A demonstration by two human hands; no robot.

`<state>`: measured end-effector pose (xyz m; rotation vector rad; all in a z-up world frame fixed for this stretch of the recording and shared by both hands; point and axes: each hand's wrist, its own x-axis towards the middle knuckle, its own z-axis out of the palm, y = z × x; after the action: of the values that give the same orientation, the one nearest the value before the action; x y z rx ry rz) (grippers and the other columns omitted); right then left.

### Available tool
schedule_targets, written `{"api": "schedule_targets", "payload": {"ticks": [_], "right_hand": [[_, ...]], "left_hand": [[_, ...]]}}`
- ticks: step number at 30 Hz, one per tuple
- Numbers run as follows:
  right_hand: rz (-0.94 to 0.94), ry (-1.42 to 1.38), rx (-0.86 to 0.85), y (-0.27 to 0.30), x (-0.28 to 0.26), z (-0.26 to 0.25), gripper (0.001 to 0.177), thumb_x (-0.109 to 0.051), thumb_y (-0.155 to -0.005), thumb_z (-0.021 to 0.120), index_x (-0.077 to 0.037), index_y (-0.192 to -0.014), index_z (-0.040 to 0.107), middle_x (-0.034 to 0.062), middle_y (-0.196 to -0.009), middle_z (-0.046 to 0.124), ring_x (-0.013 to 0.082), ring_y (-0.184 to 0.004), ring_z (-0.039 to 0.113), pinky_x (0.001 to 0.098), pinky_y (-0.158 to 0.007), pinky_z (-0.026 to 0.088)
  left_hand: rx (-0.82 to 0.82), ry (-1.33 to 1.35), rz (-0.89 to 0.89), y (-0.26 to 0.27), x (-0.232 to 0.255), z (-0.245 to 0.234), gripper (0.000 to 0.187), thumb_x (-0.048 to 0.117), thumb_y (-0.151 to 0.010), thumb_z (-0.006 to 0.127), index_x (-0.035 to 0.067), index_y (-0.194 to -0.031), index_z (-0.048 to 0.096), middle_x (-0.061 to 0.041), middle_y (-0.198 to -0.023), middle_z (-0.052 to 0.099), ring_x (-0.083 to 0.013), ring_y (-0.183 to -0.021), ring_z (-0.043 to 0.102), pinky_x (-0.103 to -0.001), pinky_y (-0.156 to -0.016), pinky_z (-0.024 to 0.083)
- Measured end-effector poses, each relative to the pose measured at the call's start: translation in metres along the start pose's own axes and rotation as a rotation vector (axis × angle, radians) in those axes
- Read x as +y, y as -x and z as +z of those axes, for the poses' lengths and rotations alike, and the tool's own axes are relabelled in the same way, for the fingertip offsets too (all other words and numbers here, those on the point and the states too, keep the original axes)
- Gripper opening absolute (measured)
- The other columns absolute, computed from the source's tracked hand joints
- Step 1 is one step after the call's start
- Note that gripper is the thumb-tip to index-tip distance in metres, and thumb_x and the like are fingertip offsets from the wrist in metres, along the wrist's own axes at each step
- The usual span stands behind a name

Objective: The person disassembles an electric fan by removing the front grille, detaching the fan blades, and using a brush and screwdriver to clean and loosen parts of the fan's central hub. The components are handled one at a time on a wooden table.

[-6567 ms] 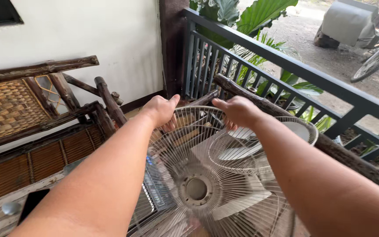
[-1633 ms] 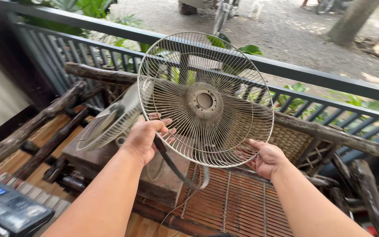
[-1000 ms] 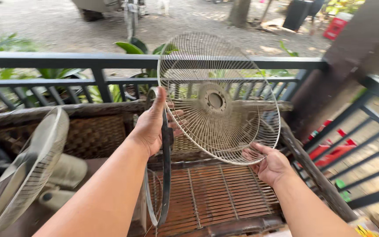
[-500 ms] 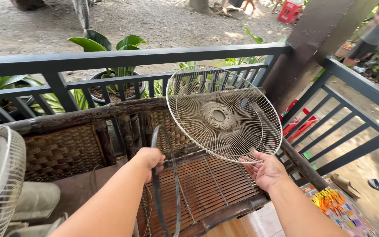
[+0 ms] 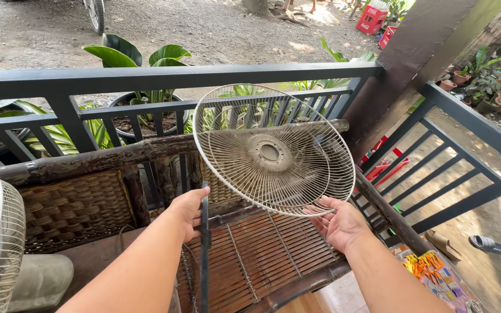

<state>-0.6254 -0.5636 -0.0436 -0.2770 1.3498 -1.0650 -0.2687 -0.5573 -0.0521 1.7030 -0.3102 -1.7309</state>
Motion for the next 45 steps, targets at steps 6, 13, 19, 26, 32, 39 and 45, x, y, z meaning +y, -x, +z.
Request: {"api": "schedule_targets", "payload": {"ticks": [6, 13, 19, 26, 32, 39, 45], "right_hand": [[-0.026, 0.097, -0.049, 0.003, 0.009, 0.028, 0.020, -0.019, -0.099, 0.058, -0.003, -0.109, 0.064, 0.0132, -0.098, 0.073, 0.0197, -0.084, 0.071, 0.0317, -0.070, 0.060], [0.023, 0.100, -0.126, -0.001, 0.014, 0.046, 0.023, -0.021, -0.101, 0.054, -0.002, -0.110, 0.065, 0.0131, -0.096, 0.075, 0.0191, -0.081, 0.073, 0.0302, -0.066, 0.059], [0.032, 0.151, -0.170, -0.020, 0.007, 0.056, 0.021, -0.020, -0.102, 0.056, -0.003, -0.112, 0.062, 0.0138, -0.097, 0.074, 0.0208, -0.084, 0.072, 0.0325, -0.068, 0.060], [0.058, 0.204, -0.294, -0.054, -0.017, 0.073, 0.022, -0.021, -0.102, 0.053, -0.005, -0.115, 0.061, 0.0127, -0.100, 0.075, 0.0245, -0.090, 0.074, 0.0361, -0.072, 0.059], [0.041, 0.266, -0.358, -0.063, -0.030, 0.086, 0.019, -0.018, -0.103, 0.052, -0.010, -0.119, 0.057, 0.0135, -0.103, 0.072, 0.0299, -0.095, 0.074, 0.0399, -0.076, 0.061], [0.068, 0.355, -0.489, -0.069, -0.031, 0.100, 0.023, -0.022, -0.102, 0.055, -0.012, -0.123, 0.058, 0.0117, -0.106, 0.072, 0.0275, -0.093, 0.074, 0.0391, -0.071, 0.056], [0.127, 0.410, -0.535, -0.074, -0.028, 0.108, 0.025, -0.025, -0.102, 0.058, -0.011, -0.121, 0.062, 0.0083, -0.103, 0.074, 0.0214, -0.091, 0.073, 0.0337, -0.068, 0.058]], "left_hand": [[0.008, -0.044, -0.050, 0.010, 0.004, -0.008, 0.077, 0.064, -0.101, 0.042, 0.011, -0.157, 0.041, -0.025, -0.160, 0.040, -0.0392, -0.148, 0.040, -0.060, -0.124, 0.025], [-0.061, 0.108, 0.008, 0.017, 0.012, -0.016, 0.087, 0.073, -0.100, 0.023, 0.008, -0.155, 0.043, -0.020, -0.157, 0.048, -0.0382, -0.146, 0.045, -0.056, -0.124, 0.026], [-0.173, 0.501, 0.221, 0.035, 0.028, -0.010, 0.103, 0.080, -0.089, 0.016, 0.004, -0.151, 0.047, -0.022, -0.149, 0.059, -0.0367, -0.137, 0.054, -0.055, -0.117, 0.034], [0.004, 0.546, 0.356, 0.057, 0.028, 0.000, 0.078, 0.066, -0.090, 0.053, 0.014, -0.148, 0.043, -0.017, -0.134, 0.060, -0.0337, -0.124, 0.061, -0.049, -0.102, 0.052], [0.096, 0.509, 0.333, 0.053, 0.009, 0.002, 0.047, 0.024, -0.094, 0.066, 0.015, -0.138, 0.053, -0.011, -0.119, 0.069, -0.0272, -0.095, 0.071, -0.039, -0.082, 0.060], [0.152, 0.590, 0.382, 0.062, -0.018, -0.002, 0.045, 0.011, -0.095, 0.058, 0.018, -0.138, 0.052, -0.011, -0.112, 0.071, -0.0263, -0.090, 0.072, -0.038, -0.080, 0.061], [0.201, 0.674, 0.380, 0.069, -0.039, -0.004, 0.064, -0.002, -0.089, 0.056, 0.018, -0.148, 0.041, -0.015, -0.116, 0.069, -0.0274, -0.091, 0.072, -0.038, -0.079, 0.063]]}}
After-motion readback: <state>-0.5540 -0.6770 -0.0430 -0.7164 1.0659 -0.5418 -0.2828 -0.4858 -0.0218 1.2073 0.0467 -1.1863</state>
